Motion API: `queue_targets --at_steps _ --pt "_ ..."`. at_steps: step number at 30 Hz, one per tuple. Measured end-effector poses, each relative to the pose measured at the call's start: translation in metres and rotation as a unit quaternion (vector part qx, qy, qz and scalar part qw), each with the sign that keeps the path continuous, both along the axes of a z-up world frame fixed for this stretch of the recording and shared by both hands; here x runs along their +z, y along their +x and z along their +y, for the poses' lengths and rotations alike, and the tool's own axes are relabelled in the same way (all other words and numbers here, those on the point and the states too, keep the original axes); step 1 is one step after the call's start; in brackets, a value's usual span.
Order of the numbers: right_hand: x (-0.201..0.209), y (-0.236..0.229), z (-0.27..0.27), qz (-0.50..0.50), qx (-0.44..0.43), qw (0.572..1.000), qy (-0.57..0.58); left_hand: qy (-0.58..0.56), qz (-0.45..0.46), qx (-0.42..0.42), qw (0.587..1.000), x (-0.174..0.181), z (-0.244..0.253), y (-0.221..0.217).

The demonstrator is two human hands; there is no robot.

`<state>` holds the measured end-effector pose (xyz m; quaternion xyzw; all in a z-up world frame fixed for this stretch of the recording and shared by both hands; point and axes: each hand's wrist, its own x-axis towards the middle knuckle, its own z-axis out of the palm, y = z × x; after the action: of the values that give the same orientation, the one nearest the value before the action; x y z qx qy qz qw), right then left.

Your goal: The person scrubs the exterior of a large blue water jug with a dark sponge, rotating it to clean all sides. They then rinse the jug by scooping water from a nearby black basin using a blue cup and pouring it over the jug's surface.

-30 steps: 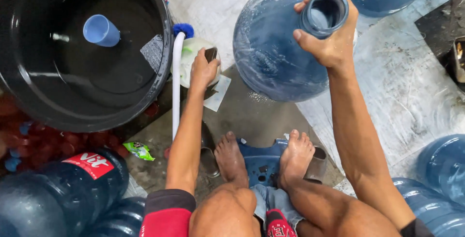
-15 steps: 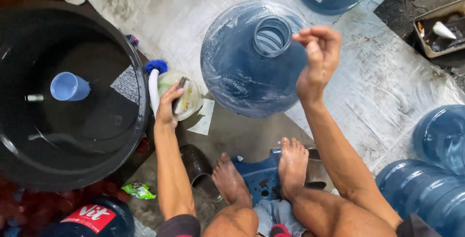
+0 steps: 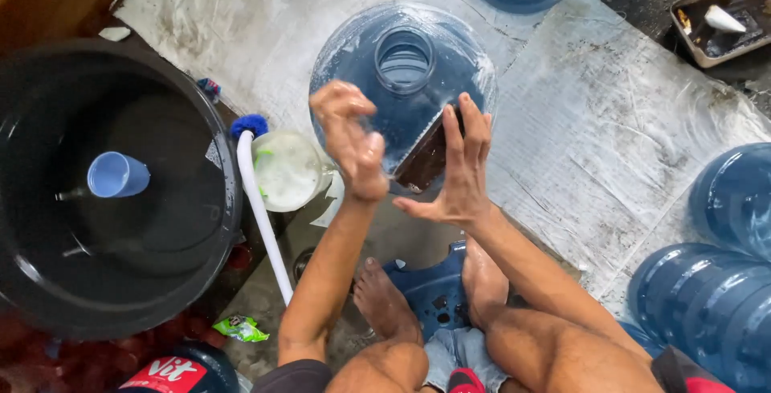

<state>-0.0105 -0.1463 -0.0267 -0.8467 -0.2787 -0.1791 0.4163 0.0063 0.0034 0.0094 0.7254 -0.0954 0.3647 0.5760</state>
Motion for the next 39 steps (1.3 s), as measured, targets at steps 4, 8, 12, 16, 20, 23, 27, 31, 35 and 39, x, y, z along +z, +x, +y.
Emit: queue_targets --at_steps 4,8,12,16,20,23,27,31,35,39 --pt "-0.005 -0.001 -0.002 0.014 -0.015 0.996 -0.091 -0.031 0.143 -0.116 0.982 0.037 0.01 0.032" --pt "0.005 0.104 -0.041 0.169 0.031 0.985 0.028 0.104 0.094 -0.1 0.985 0.034 0.008 0.055" --pt "0.011 0.106 -0.044 0.063 0.12 0.991 0.004 0.064 0.106 -0.081 0.989 0.038 0.003 0.052" --pt "0.011 0.092 -0.048 0.074 0.143 0.986 -0.035 0.04 0.132 -0.096 0.986 0.027 0.004 0.048" --pt "0.037 0.092 -0.037 0.126 0.207 0.97 0.006 0.017 0.112 -0.115 0.987 0.037 0.004 0.043" --pt "-0.011 0.148 -0.054 0.162 0.102 0.981 -0.029 0.058 0.091 -0.102 0.989 0.03 0.003 0.044" --pt "0.009 0.157 -0.028 0.151 0.1 0.983 0.029 0.085 0.073 -0.034 0.993 0.033 0.006 0.044" --pt "-0.004 0.169 -0.032 0.116 0.084 0.989 -0.034 0.077 0.085 -0.008 0.993 0.024 -0.003 0.032" --pt "0.015 0.163 -0.013 0.065 0.142 0.986 -0.053 0.075 0.071 0.028 0.994 0.019 -0.001 0.031" --pt "0.009 0.2 -0.003 0.08 0.079 0.99 -0.084 0.082 0.059 0.043 0.994 0.023 -0.001 0.043"
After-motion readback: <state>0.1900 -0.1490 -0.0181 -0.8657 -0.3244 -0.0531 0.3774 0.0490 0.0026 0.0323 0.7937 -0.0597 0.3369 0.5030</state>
